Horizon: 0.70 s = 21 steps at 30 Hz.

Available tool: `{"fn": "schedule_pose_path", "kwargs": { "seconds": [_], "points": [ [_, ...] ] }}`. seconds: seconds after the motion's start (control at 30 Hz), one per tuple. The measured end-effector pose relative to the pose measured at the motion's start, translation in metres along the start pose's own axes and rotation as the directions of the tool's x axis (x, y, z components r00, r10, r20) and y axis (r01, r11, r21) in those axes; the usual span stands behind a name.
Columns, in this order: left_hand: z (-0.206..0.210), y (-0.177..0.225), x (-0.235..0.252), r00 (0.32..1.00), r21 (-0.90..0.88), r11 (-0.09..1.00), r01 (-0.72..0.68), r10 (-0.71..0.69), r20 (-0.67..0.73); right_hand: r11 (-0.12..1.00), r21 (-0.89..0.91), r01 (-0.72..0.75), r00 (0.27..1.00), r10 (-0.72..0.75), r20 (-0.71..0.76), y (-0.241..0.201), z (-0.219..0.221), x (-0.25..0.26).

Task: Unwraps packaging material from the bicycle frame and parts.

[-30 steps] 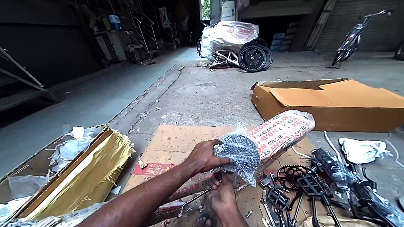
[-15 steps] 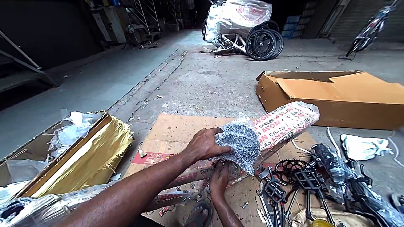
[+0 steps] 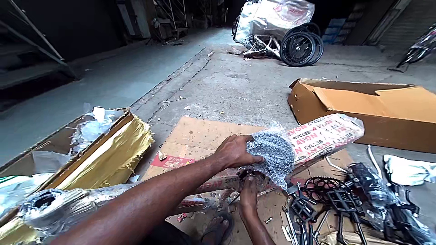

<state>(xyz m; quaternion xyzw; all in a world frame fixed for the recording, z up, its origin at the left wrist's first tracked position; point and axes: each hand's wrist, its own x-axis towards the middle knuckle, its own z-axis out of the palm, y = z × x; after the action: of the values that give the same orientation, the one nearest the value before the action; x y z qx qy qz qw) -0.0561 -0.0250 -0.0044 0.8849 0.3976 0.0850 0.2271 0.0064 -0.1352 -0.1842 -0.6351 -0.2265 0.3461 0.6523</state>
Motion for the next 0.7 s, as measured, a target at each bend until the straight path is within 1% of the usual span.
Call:
{"fn": "schedule_pose_path", "kwargs": {
  "seconds": [0.03, 0.07, 0.1, 0.17, 0.27, 0.4, 0.47, 0.53, 0.6, 0.63, 0.67, 0.7],
  "points": [
    [0.001, 0.0, 0.0, 1.0, 0.0, 1.0, -0.003, 0.003, 0.0, 0.961, -0.239, 0.141, 0.99, -0.139, 0.023, 0.006, -0.009, 0.006],
    [0.001, 0.0, 0.001, 1.0, 0.001, 1.0, -0.008, 0.008, -0.005, 0.875, -0.411, 0.254, 0.966, -0.252, 0.061, 0.007, -0.015, 0.012],
    [0.001, -0.001, 0.001, 1.0, 0.0, 1.0, -0.012, 0.012, -0.008, 0.789, -0.516, 0.334, 0.937, -0.337, 0.09, 0.009, -0.018, 0.017],
    [0.003, -0.004, 0.001, 1.0, -0.001, 1.0, -0.009, 0.009, -0.007, 0.681, -0.608, 0.409, 0.899, -0.415, 0.14, 0.015, -0.024, 0.021],
    [0.004, -0.004, 0.003, 1.0, 0.004, 1.0, -0.002, 0.002, -0.007, 0.616, -0.651, 0.444, 0.88, -0.437, 0.187, 0.017, -0.027, 0.026],
    [0.005, -0.002, 0.003, 1.0, 0.003, 1.0, -0.005, 0.005, -0.012, 0.659, -0.632, 0.408, 0.897, -0.417, 0.145, 0.018, -0.021, 0.026],
    [0.008, -0.001, 0.003, 1.0, 0.011, 1.0, -0.006, 0.006, -0.018, 0.697, -0.606, 0.384, 0.9, -0.43, 0.076, 0.024, -0.015, 0.024],
    [0.011, 0.0, 0.001, 1.0, 0.017, 1.0, -0.005, 0.005, -0.029, 0.724, -0.582, 0.37, 0.886, -0.463, -0.013, 0.03, -0.006, 0.023],
    [0.011, 0.001, 0.002, 0.999, 0.025, 1.0, -0.001, 0.002, -0.038, 0.747, -0.555, 0.365, 0.881, -0.47, -0.054, 0.03, -0.001, 0.024],
    [0.011, 0.0, 0.003, 0.999, 0.034, 0.999, -0.001, 0.002, -0.04, 0.766, -0.536, 0.356, 0.892, -0.45, -0.051, 0.027, -0.001, 0.024],
    [0.011, 0.0, 0.004, 0.999, 0.043, 0.999, 0.006, -0.004, -0.038, 0.801, -0.504, 0.323, 0.916, -0.399, -0.046, 0.023, 0.0, 0.023],
    [0.01, 0.0, 0.004, 0.999, 0.046, 0.999, 0.017, -0.015, -0.032, 0.857, -0.448, 0.256, 0.951, -0.306, -0.044, 0.017, 0.003, 0.02]
  ]
}}
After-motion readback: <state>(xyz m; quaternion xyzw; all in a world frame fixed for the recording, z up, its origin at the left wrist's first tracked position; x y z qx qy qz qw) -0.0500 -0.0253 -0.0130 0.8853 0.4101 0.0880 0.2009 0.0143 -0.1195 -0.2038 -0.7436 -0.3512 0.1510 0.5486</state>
